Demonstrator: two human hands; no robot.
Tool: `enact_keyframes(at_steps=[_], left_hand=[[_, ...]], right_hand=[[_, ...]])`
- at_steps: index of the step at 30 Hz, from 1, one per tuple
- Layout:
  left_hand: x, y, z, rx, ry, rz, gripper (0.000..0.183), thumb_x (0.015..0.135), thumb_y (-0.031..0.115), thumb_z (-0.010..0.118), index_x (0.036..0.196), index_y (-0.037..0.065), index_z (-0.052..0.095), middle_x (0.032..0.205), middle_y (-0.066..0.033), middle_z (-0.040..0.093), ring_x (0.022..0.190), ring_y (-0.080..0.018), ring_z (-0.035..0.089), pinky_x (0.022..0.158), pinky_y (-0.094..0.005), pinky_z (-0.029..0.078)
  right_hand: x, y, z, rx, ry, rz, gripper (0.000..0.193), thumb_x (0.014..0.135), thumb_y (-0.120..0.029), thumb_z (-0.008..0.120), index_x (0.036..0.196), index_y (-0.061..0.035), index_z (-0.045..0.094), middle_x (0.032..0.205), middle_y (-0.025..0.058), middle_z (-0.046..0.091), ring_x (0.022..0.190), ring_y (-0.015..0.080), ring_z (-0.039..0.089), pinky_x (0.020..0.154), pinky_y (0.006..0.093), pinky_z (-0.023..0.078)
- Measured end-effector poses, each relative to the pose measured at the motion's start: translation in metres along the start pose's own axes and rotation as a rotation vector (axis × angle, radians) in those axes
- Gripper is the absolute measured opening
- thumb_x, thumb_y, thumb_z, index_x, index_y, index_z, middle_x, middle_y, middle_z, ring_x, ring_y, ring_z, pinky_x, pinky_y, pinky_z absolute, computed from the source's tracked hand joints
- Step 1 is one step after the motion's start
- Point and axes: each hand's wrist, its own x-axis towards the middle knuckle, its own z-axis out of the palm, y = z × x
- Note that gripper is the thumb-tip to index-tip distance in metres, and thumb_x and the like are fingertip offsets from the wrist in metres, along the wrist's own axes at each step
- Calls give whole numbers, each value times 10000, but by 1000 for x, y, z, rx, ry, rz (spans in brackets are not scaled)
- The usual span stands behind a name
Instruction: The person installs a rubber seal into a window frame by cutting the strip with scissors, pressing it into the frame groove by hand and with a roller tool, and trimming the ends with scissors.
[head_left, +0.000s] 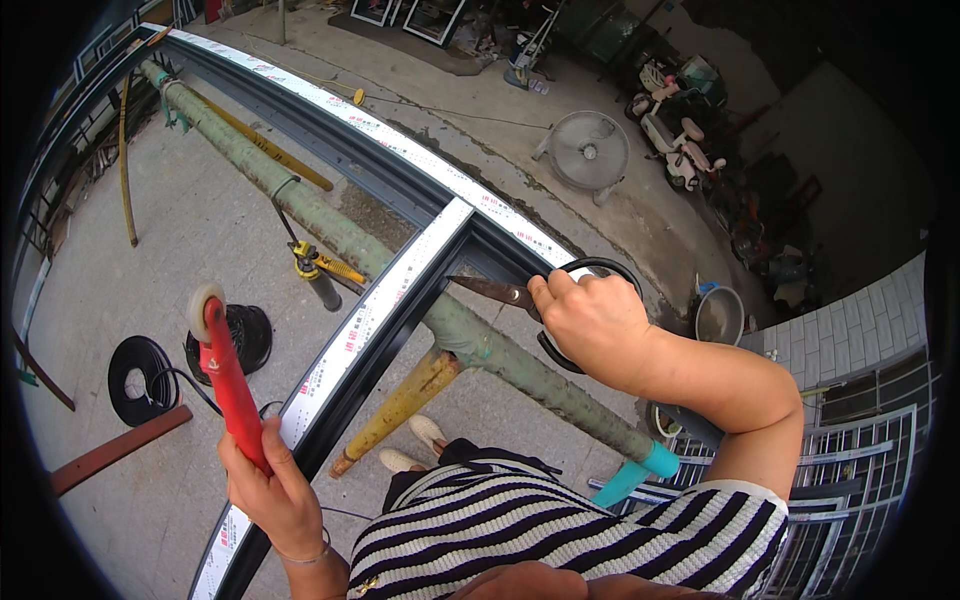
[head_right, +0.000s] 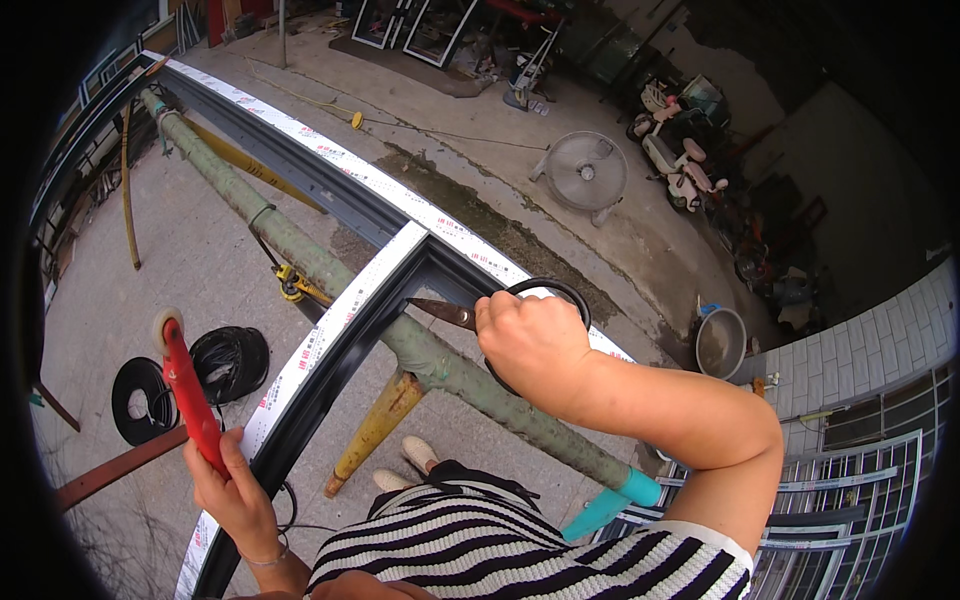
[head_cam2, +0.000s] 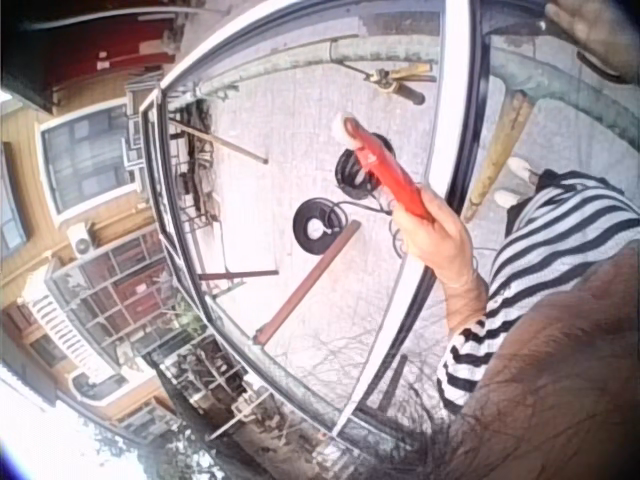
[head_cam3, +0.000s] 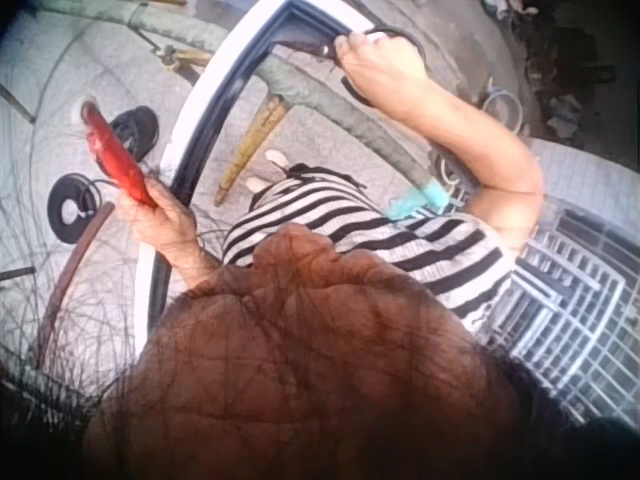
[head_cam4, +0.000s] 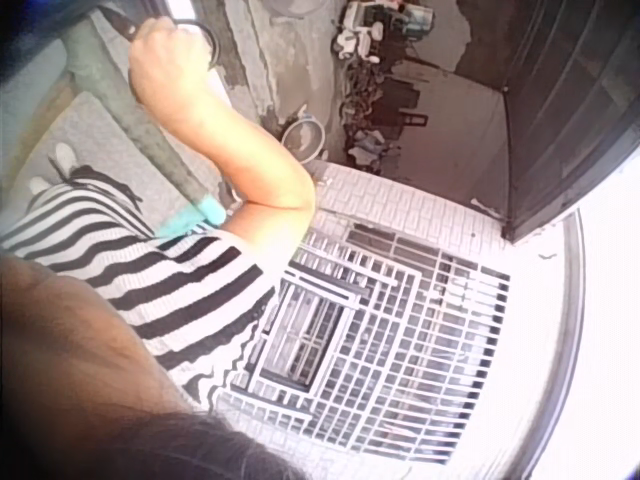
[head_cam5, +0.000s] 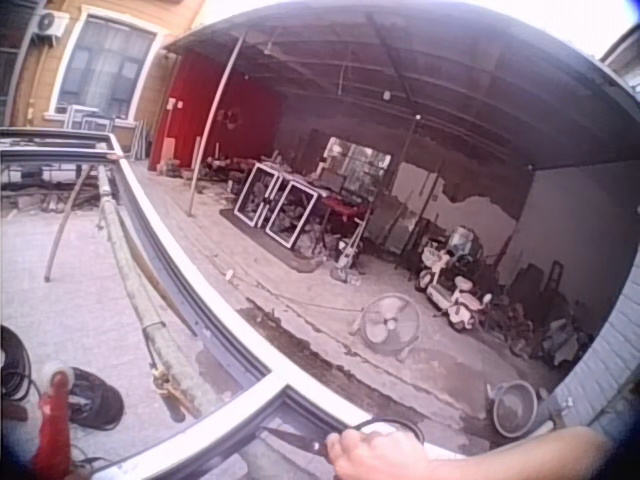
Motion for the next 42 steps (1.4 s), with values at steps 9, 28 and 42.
enact_keyframes(at_steps=[9,28,42], left_hand=[[2,-4,-1,-15,-3,96,185,979,67,618,1112,-46,556,835,-171,655,668,-258,606,631,-344,473],[5,-6,4,28,59,192,181,1000,126,590,1120,-6,559,780,-202,630,649,-329,624,591,-391,469],[7,3,0,36,56,176,173,972,82,607,1106,-17,557,752,-220,614,629,-396,617,564,-425,465]], right_hand=[[6,13,-26,-100,-126,44,136,777,-92,662,868,9,666,766,101,658,614,227,691,509,350,538],[146,45,16,529,62,261,479,840,-162,659,1296,-60,555,1167,194,609,1098,405,609,921,490,500],[193,41,59,680,41,271,641,787,-400,813,1343,-162,602,1263,181,564,1212,378,559,1013,474,468]])
